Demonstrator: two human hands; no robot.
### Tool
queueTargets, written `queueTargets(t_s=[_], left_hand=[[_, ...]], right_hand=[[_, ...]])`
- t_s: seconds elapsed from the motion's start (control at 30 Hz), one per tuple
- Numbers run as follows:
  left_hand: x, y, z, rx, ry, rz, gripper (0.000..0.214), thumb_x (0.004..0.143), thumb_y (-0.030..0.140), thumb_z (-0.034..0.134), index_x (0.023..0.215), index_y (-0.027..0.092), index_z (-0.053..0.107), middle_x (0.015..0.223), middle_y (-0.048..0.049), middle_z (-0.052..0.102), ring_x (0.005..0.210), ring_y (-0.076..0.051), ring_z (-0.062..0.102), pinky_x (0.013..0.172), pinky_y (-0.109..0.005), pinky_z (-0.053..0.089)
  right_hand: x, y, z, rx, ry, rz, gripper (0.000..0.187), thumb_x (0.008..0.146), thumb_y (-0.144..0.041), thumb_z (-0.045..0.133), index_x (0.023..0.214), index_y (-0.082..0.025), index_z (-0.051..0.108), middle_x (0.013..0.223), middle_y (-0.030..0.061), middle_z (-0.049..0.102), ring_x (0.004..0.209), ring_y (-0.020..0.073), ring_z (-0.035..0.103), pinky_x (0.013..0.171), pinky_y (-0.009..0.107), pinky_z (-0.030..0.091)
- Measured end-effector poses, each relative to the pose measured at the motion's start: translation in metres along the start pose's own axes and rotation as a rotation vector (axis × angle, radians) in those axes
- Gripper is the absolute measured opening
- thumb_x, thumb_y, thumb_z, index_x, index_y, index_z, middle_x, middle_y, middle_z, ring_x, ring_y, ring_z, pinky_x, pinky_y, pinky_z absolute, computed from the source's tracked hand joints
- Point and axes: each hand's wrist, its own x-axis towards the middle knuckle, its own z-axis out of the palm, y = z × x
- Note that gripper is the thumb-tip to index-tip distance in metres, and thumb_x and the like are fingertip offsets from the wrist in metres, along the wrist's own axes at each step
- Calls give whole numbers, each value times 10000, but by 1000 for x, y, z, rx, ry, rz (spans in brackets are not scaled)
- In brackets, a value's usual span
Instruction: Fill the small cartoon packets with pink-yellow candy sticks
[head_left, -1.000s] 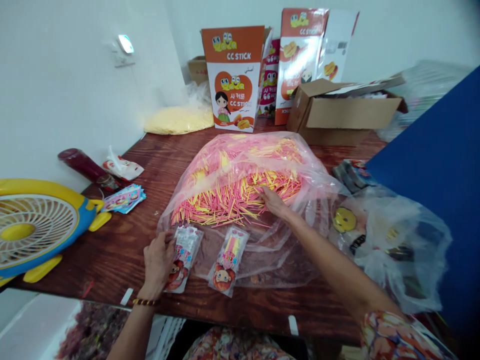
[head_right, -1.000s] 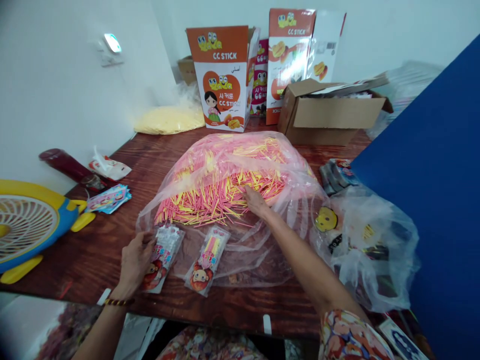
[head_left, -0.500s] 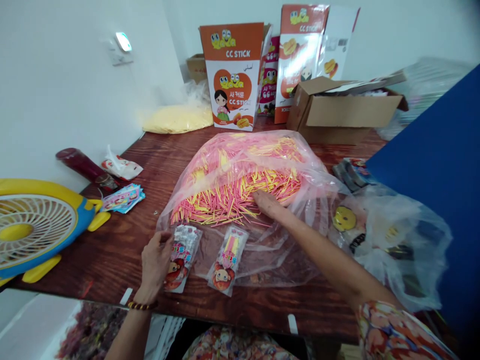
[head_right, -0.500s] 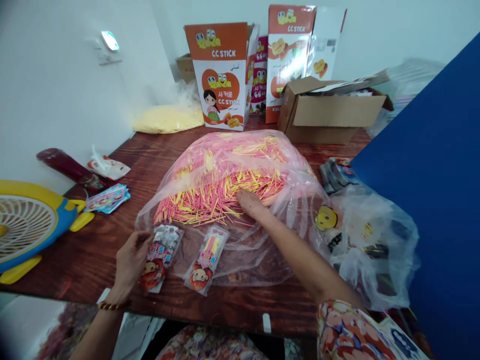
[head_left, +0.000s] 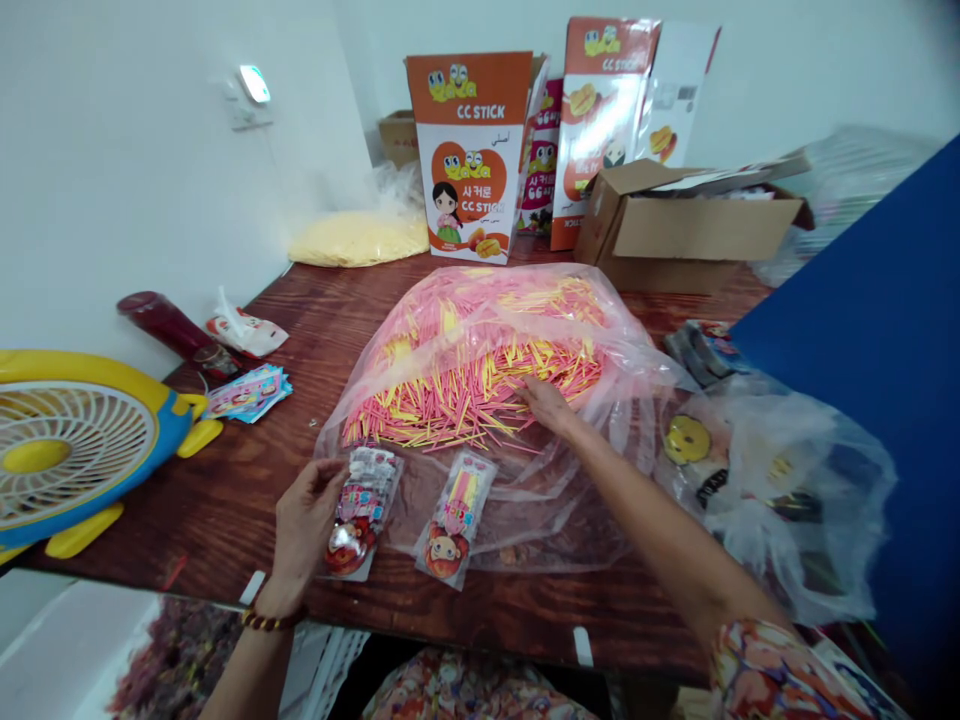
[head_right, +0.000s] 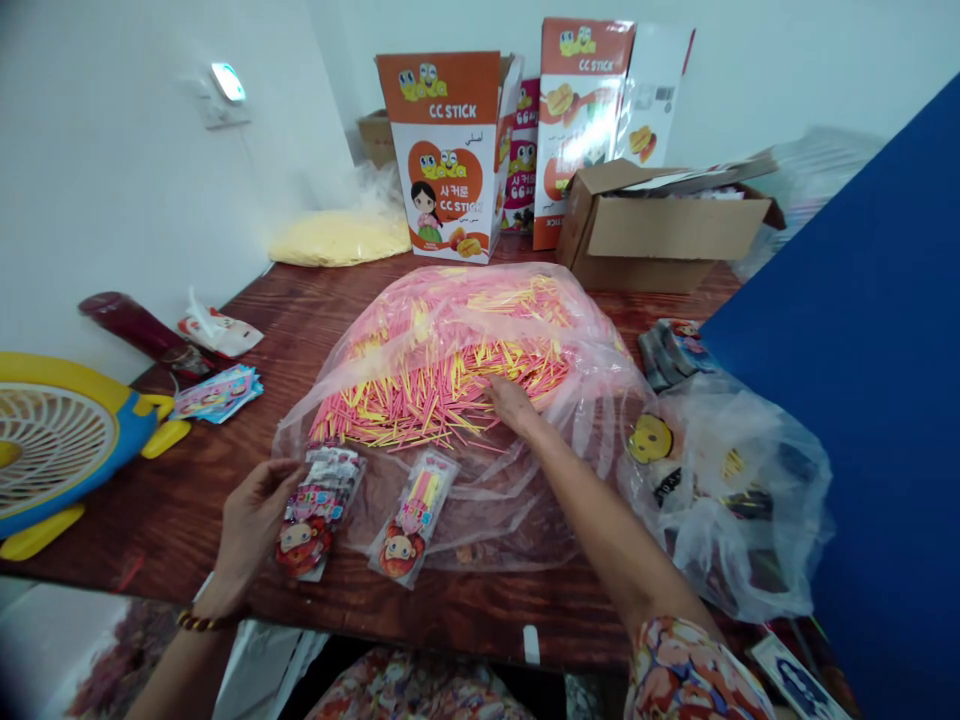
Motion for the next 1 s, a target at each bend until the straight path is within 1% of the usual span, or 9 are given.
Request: queueTargets(t_s=[0.13,0.27,0.37,0.47,0.63,0.77,0.87,0.93,1.0], left_hand=[[-3,6,-2,-28,11,-2,342,765,496,654,878,174,668,820,-27,712,754,-184,650,701,-271,521],[-4,8,-3,-35,12,18,337,755,496,662,867,178,667,802,-21,704,725,-176,631,679,-264,514],[-3,6,-2,-54,-2,14,342,744,500,673,861,179,667,796,-18,701,732,-178,631,682,-264,514],[-4,6,-2,-50,-8,17,343,750,499,678,872,178,670,797,-14,692,737,-174,625,684,-260,507],[-7,18,-1,-120,21,-23,337,721,487,700,866,185,669,806,-6,697,753,-177,634,710,-271,522],[-5,21,1,-252,4,-99,406,667,473,751,929,171,682,886,-24,719,801,-180,656,756,-284,539],[-3,18,3,-337,-25,-140,399,671,469,763,920,176,656,875,-21,715,803,-180,664,746,-284,542],[-4,18,4,-393,-54,-150,383,692,460,765,926,185,638,884,-23,721,822,-182,672,744,-282,543],[-5,20,5,-440,-78,-158,375,692,438,781,933,189,637,881,-24,729,824,-180,676,737,-277,543]], right_hand=[[-5,2,9,227,78,48,208,950,-338,399,976,-206,558,791,24,670,746,194,640,720,312,511],[-21,2,24,434,82,108,236,946,-393,387,985,-221,544,724,17,667,640,189,653,638,326,556],[-33,1,31,531,103,145,229,926,-422,406,958,-233,532,732,22,668,611,191,643,595,331,558],[-44,0,34,589,145,153,206,921,-390,385,984,-238,507,819,41,690,704,196,663,670,335,566],[-66,-1,40,624,224,84,190,891,-365,423,1021,-239,482,946,56,693,880,198,651,855,336,532],[-77,0,45,580,240,51,164,900,-365,398,984,-239,461,969,60,671,890,190,635,851,312,516],[-78,1,47,567,203,38,157,894,-362,415,967,-238,478,917,47,659,849,187,633,822,309,514],[-77,1,48,606,186,44,162,888,-362,421,956,-238,500,901,46,662,857,192,637,829,318,510],[-78,1,50,685,207,36,183,883,-378,438,957,-238,530,897,43,671,858,200,638,826,327,510]])
